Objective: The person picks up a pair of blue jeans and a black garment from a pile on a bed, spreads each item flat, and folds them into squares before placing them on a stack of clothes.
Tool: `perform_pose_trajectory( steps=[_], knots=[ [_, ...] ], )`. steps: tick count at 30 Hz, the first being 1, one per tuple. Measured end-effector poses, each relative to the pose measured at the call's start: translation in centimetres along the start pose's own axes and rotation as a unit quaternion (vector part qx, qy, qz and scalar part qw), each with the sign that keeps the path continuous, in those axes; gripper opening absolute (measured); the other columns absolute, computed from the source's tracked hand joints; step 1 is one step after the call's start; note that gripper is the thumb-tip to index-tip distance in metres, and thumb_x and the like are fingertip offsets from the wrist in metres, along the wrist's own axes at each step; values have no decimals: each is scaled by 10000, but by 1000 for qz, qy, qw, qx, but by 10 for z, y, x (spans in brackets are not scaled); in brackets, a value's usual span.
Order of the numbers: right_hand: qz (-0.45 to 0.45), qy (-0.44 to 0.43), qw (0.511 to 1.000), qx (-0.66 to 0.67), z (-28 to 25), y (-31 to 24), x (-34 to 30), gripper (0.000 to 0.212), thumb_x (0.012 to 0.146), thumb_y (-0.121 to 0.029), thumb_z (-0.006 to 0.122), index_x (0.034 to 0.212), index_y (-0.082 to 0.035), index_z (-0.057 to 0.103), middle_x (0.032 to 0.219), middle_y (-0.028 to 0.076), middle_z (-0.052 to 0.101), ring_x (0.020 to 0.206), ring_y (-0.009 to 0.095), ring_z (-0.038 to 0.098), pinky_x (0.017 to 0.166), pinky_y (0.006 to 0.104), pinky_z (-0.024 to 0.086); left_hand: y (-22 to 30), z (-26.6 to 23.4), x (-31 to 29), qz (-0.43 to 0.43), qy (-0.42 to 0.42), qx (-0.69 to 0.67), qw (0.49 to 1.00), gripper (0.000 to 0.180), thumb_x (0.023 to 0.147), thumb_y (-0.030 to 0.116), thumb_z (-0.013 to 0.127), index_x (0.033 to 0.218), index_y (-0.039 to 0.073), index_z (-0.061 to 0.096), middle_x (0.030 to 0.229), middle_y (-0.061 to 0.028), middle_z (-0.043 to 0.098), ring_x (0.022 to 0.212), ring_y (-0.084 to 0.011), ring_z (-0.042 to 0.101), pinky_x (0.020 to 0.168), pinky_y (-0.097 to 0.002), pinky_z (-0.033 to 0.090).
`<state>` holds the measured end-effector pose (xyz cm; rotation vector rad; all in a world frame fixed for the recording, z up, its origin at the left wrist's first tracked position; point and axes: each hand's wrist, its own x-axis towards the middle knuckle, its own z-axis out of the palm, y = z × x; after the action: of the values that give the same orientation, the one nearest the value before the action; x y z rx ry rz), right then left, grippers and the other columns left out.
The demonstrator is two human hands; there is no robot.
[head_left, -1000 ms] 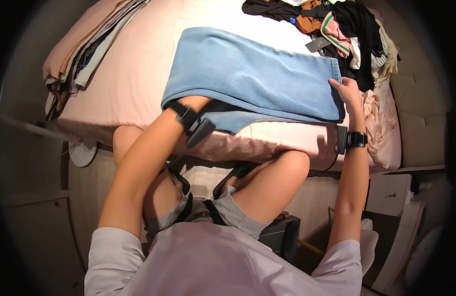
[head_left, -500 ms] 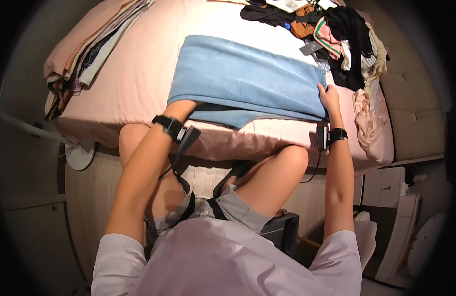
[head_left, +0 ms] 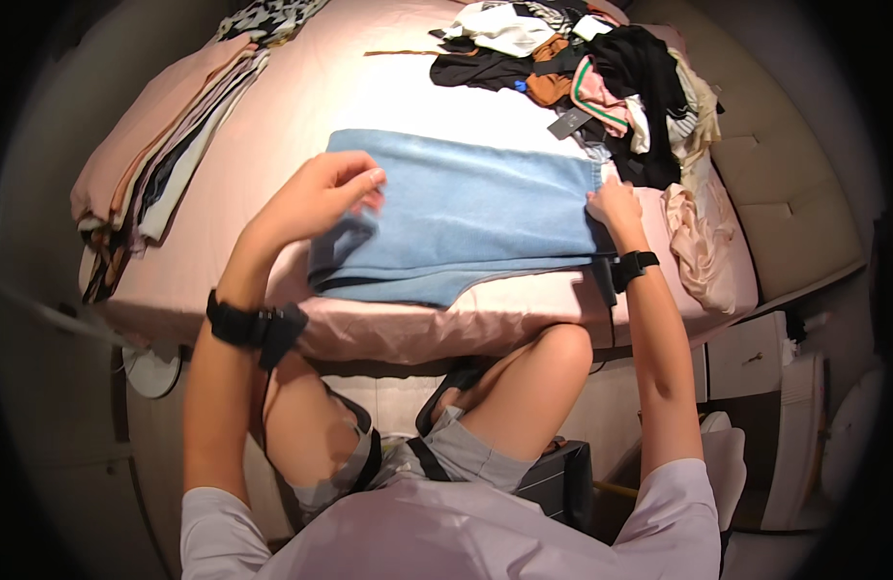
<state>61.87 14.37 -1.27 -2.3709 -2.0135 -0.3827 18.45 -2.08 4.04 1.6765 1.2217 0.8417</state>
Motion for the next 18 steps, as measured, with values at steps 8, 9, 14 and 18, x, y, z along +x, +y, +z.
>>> perform_pose_trajectory(
  steps=[8,9,14,18],
  knots=[
    [-335,-15,930,150,25,-48,-50,804,852,-698,530,1490,-227,401,1583,156,268,1456,403,218,1156,527,182,-109,24,71,110,70,457,880,485,1015,317,449,1454,111,431,1569,-149,296,1458,-314,255,1172,-441,213],
    [-328,-22,930,166,22,-52,-54,803,858,-690,530,1495,-222,393,1584,153,268,1461,394,209,1163,515,165,-107,20,65,97,75,461,879,501,1016,353,428,1463,124,426,1569,-164,286,1461,-314,244,1175,-437,206],
    [-297,-46,939,166,22,-65,-48,819,888,-676,494,1517,-173,344,1594,127,254,1482,339,176,1182,495,112,-104,11,56,69,70,444,891,529,1010,381,437,1492,168,398,1595,-147,237,1482,-290,199,1187,-437,177],
    [-266,-34,954,132,23,-71,-44,811,907,-670,455,1523,-158,325,1596,113,253,1485,314,179,1189,490,104,-107,11,60,104,70,428,895,548,1005,385,444,1486,125,401,1585,-171,252,1480,-303,201,1184,-436,178]
  ],
)
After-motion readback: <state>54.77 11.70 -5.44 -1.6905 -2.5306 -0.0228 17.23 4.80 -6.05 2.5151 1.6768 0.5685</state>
